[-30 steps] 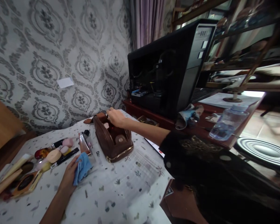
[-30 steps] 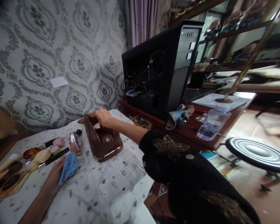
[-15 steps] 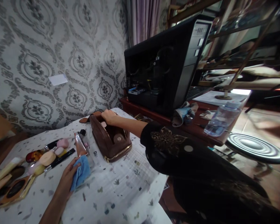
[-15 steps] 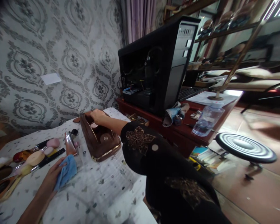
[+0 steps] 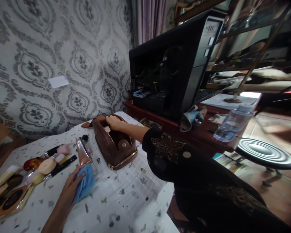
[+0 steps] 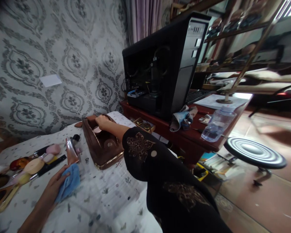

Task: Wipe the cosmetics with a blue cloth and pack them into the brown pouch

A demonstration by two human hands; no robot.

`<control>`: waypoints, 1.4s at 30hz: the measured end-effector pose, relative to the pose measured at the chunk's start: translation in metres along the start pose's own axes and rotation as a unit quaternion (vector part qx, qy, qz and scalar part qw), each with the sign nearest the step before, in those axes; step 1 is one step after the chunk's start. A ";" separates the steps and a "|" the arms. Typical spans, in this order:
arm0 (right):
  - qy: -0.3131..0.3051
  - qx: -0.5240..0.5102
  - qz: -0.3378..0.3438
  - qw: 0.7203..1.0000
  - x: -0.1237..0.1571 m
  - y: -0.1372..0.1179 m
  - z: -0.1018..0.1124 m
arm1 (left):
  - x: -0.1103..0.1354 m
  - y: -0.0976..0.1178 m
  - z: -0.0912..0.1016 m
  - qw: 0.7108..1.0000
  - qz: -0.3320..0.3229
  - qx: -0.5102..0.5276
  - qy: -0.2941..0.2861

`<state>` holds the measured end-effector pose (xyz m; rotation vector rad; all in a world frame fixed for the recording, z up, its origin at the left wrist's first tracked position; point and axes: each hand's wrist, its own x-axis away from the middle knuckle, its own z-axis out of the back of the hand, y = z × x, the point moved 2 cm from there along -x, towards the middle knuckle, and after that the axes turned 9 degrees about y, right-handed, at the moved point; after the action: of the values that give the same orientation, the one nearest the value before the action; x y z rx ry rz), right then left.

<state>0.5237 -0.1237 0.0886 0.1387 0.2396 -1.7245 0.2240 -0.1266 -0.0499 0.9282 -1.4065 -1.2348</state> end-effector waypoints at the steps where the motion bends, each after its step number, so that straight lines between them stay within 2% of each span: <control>1: 0.000 0.005 -0.008 1.000 0.000 0.001 -0.001 | 0.000 0.001 0.000 1.000 0.002 -0.003 -0.007; 5: -0.007 0.021 -0.016 1.000 0.000 0.001 -0.004 | 0.000 0.001 0.001 0.999 0.010 -0.005 -0.030; 14: -0.007 0.027 -0.002 1.000 -0.002 0.005 -0.008 | -0.003 -0.003 0.002 0.999 0.027 0.003 -0.029; 22: 0.008 0.022 0.002 1.000 -0.005 0.005 -0.010 | -0.008 -0.007 0.005 0.999 -0.006 -0.031 -0.029; 25: 0.025 0.014 0.029 0.999 -0.003 0.001 -0.010 | -0.009 -0.009 0.004 0.998 -0.022 -0.053 -0.039; 28: 0.046 -0.006 0.084 0.995 0.000 -0.008 -0.006 | -0.009 -0.008 0.004 0.997 -0.021 -0.060 -0.045; 31: 0.069 -0.025 0.100 0.992 0.002 -0.014 0.008 | -0.007 -0.007 0.003 0.996 -0.023 -0.057 -0.059; 35: 0.146 -0.049 0.048 0.987 0.006 -0.014 0.048 | -0.004 -0.006 0.001 0.998 -0.033 -0.050 -0.029; 38: 0.266 -0.188 0.002 0.946 0.023 -0.015 0.079 | -0.002 -0.006 -0.001 0.997 -0.044 -0.056 -0.028; 40: 0.302 -0.252 0.000 0.920 0.042 -0.022 0.088 | 0.000 -0.006 -0.001 0.997 -0.046 -0.058 -0.029; 42: 0.309 -0.282 0.021 0.908 0.065 -0.035 0.086 | 0.001 -0.005 -0.001 0.997 -0.046 -0.052 -0.015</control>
<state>0.4816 -0.2010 0.1597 0.2580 1.1805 -1.4598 0.2246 -0.1283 -0.0552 0.9140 -1.3214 -1.3819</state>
